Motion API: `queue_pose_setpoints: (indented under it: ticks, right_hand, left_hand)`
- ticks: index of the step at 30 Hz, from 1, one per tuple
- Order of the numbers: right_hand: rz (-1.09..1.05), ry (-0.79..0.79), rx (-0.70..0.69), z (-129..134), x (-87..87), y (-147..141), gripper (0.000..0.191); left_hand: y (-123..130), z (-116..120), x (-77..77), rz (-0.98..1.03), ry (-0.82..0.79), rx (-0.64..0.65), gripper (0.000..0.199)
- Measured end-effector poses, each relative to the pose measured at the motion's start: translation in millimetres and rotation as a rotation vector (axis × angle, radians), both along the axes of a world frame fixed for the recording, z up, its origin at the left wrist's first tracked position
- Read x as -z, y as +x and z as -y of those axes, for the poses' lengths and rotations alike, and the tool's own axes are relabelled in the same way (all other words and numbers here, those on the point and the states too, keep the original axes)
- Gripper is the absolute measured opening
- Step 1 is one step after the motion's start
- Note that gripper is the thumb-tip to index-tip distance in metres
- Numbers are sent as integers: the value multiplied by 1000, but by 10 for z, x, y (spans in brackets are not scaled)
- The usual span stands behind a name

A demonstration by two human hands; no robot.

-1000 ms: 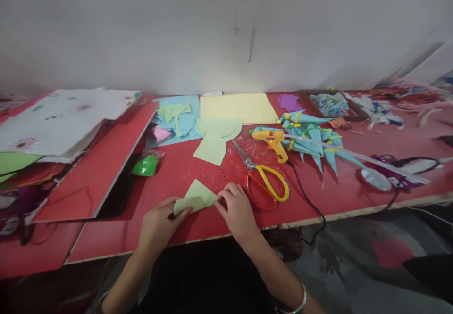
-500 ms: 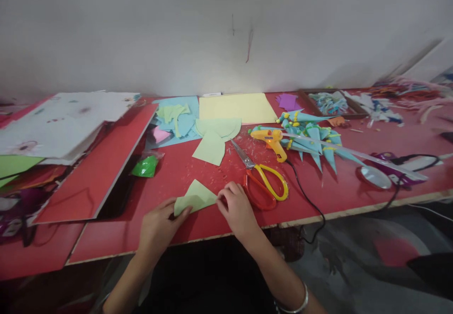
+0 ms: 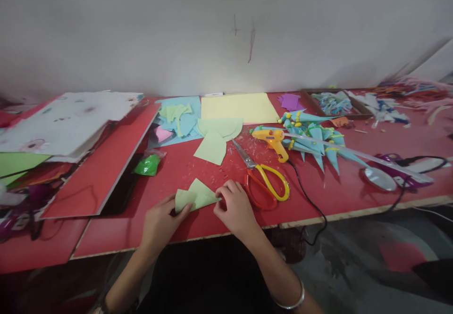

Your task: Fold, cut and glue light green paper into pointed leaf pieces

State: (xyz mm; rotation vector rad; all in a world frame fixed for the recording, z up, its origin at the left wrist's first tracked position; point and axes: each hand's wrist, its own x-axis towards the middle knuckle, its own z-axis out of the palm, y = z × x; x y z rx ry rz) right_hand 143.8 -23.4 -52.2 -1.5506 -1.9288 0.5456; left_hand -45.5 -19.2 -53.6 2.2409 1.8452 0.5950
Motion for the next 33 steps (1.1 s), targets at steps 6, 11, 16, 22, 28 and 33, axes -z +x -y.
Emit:
queue_pose_setpoints:
  ticks: [6, 11, 16, 22, 28, 33]
  right_hand:
    - [80, 8, -3, 7, -20, -49, 10]
    - [107, -21, -25, -4, -18, -39, 7]
    - [-33, -95, -129, -30, -83, 52, 5]
    - [-136, -87, -147, -22, -87, 112, 8]
    - [-157, -69, -110, -4, -71, 101, 12]
    - [-157, -75, -48, -1, -61, 75, 12]
  left_hand:
    - [-4, 3, -71, 214, -117, 91, 23]
    - [-18, -16, -80, 273, -103, 185, 22]
    - [-113, -44, -27, 157, -12, 318, 19]
    - [-229, 2, -7, 172, 117, 423, 20]
    - [-207, 57, 18, 202, 51, 269, 21]
    - [-194, 58, 62, 224, -2, 172, 18]
